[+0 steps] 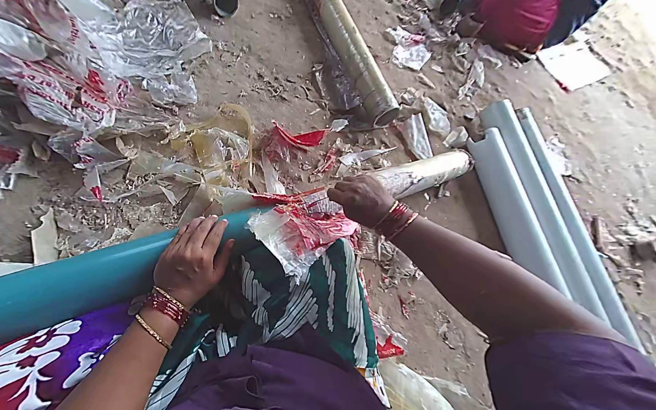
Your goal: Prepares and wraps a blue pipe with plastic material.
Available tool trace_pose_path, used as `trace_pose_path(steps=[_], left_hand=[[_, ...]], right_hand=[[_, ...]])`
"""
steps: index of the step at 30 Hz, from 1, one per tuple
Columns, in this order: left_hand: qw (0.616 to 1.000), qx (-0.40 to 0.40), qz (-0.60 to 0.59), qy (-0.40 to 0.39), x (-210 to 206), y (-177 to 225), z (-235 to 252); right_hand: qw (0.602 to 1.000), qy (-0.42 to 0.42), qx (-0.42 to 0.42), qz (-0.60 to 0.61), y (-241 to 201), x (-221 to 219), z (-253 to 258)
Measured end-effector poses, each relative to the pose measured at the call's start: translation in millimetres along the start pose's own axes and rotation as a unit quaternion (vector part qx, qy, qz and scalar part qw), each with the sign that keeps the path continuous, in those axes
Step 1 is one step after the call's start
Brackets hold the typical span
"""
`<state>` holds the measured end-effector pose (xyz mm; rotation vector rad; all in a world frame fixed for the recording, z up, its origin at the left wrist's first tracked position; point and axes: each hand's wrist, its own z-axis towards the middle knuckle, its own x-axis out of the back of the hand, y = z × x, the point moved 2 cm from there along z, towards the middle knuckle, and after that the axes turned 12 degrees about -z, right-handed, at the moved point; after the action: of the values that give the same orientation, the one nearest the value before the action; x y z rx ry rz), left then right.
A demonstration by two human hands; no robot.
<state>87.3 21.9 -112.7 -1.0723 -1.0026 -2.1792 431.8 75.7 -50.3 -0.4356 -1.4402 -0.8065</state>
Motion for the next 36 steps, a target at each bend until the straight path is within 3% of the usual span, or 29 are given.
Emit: trace_pose_path(steps=[3, 6, 7, 10, 12, 15, 18, 25, 29, 34, 36], left_hand=[[1.0, 0.0, -0.002, 0.001, 0, 0, 1], [1.0, -0.002, 0.0, 0.013, -1, 2, 2], [1.0, -0.003, 0.003, 0.017, -2, 2, 2], [1.0, 0.003, 0.006, 0.016, -3, 2, 1], [1.0, 0.001, 0.004, 0.009, -4, 4, 3], [1.0, 0.002, 0.0, 0.007, -1, 2, 3], [1.0, 0.002, -0.007, 0.008, 0, 1, 1], [1.0, -0.005, -0.001, 0.017, -2, 1, 2], [1.0, -0.008, 0.0, 0.021, -2, 1, 1], [1.0, -0.006, -0.004, 0.021, -4, 0, 1], [1.0, -0.003, -0.002, 0.025, -4, 0, 2]], right_hand=[[0.988, -0.124, -0.074, -0.053, 35, 1, -43], [0.915, -0.322, -0.218, -0.107, 69, 9, -107], [0.901, -0.323, -0.266, -0.11, 71, 11, -130], [0.897, -0.177, -0.401, -0.059, 29, 10, -162], [0.868, -0.188, -0.46, 0.01, -17, -2, -161], [0.847, -0.268, -0.451, 0.085, -72, -47, -163], [0.837, -0.297, -0.446, 0.114, -103, -79, -168], [0.786, -0.423, -0.431, 0.133, -88, -68, -159], [0.747, -0.418, -0.475, 0.203, -78, -70, -162], [0.733, -0.485, -0.45, 0.156, -97, -57, -151], [0.75, -0.429, -0.481, 0.149, -90, -41, -140]])
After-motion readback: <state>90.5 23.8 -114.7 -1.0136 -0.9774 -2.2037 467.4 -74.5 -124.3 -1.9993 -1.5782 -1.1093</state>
